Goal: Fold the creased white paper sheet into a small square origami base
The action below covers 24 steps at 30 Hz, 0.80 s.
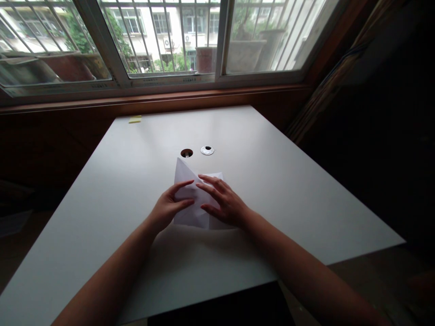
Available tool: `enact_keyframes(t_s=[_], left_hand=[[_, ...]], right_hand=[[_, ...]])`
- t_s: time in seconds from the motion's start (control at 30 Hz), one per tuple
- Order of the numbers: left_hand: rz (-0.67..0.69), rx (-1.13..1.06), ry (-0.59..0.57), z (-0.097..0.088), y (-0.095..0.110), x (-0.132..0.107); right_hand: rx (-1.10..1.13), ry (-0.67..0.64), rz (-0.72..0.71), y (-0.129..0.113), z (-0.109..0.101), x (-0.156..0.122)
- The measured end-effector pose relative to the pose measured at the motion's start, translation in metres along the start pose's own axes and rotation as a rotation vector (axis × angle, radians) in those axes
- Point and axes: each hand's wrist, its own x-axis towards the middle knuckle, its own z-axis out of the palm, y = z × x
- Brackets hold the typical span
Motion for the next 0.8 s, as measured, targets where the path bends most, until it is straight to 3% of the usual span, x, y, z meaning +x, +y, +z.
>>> enact_keyframes(t_s=[0.2,0.5,0.8], left_hand=[[0.016,0.094,0.073,-0.003,0.002,0.003],[-0.01,-0.029,0.184,-0.007,0.0,0.008],[-0.068,-0.076,0.147,-0.011,-0.005,0.01]], right_hand=[[0.023,0.034,0.04,0.006,0.004,-0.001],[0.07,0.055,0.119,0.022,0.0,-0.006],[0.145,0.122,0.153,0.026,0.005,-0.006]])
